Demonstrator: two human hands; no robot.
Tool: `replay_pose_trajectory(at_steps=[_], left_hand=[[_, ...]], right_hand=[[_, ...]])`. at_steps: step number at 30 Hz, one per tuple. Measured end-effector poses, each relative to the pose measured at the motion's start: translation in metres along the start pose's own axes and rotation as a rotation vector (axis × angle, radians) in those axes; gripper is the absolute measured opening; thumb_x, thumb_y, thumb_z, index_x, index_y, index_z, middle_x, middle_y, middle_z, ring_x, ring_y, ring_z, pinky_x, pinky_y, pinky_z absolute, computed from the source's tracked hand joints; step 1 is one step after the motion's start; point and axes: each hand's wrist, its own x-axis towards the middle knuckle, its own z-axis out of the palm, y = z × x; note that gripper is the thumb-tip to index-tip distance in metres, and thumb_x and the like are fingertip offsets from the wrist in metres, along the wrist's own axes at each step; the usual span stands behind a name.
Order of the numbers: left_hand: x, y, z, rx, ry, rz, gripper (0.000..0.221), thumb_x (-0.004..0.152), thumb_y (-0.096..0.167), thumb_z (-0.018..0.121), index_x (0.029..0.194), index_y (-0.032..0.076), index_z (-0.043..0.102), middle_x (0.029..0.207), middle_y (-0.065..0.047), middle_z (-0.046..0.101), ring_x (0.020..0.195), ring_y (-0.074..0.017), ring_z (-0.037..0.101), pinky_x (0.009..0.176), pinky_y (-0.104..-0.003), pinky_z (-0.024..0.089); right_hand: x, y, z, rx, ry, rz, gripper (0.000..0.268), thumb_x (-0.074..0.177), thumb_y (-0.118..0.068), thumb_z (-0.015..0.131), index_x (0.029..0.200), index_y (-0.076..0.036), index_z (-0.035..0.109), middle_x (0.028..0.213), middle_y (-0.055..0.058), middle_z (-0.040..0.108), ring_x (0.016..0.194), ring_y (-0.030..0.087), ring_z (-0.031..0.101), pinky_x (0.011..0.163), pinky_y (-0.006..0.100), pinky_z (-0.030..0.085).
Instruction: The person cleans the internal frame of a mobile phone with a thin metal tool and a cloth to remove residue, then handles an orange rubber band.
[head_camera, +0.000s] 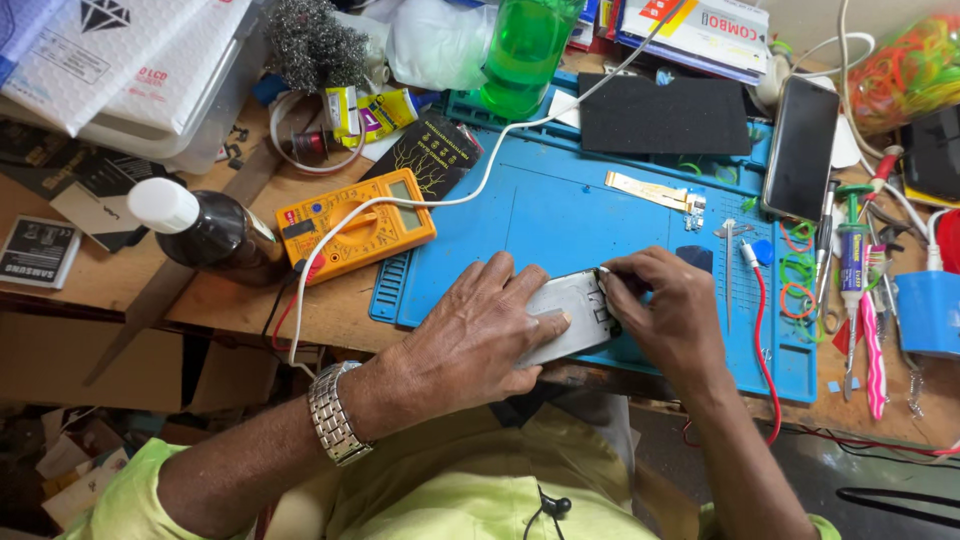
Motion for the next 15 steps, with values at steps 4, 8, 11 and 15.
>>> replay_pose_trajectory(at_steps=[4, 8, 11, 15], left_hand=[[0.001, 0.003, -0.002, 0.006, -0.003, -0.01, 0.041, 0.068, 0.025, 0.08, 0.107, 0.013, 0.074, 0.1, -0.013, 0.054, 0.096, -0.0328, 0.051, 0.08, -0.046, 0.046], [0.0, 0.001, -0.002, 0.003, -0.013, -0.015, 0.043, 0.069, 0.025, 0.08, 0.11, 0.014, 0.075, 0.102, -0.013, 0.053, 0.096, -0.0327, 0.051, 0.081, -0.046, 0.046], [0.0, 0.002, -0.002, -0.004, -0.011, -0.008, 0.045, 0.069, 0.027, 0.08, 0.111, 0.015, 0.075, 0.104, -0.013, 0.054, 0.097, -0.033, 0.051, 0.082, -0.046, 0.046], [-0.001, 0.002, -0.002, -0.002, -0.047, -0.037, 0.044, 0.07, 0.027, 0.08, 0.112, 0.014, 0.074, 0.104, -0.013, 0.054, 0.099, -0.0323, 0.051, 0.083, -0.047, 0.046]], right_hand=[[0.01, 0.0, 0.0, 0.005, 0.062, 0.017, 0.01, 0.092, -0.009, 0.075, 0.1, -0.003, 0.078, 0.091, 0.01, 0.076, 0.077, 0.018, 0.074, 0.069, 0.03, 0.06], [0.013, -0.002, -0.006, 0.054, 0.009, -0.045, 0.012, 0.089, -0.008, 0.075, 0.101, -0.005, 0.078, 0.095, 0.009, 0.076, 0.079, 0.019, 0.075, 0.066, 0.032, 0.059], [0.014, -0.003, -0.004, -0.017, -0.056, -0.172, 0.015, 0.087, -0.007, 0.075, 0.101, -0.005, 0.079, 0.098, 0.012, 0.075, 0.08, 0.023, 0.074, 0.067, 0.034, 0.059], [0.017, 0.0, 0.003, -0.026, -0.102, -0.059, 0.012, 0.088, -0.01, 0.075, 0.097, -0.004, 0.078, 0.094, 0.012, 0.074, 0.076, 0.022, 0.075, 0.067, 0.034, 0.061]])
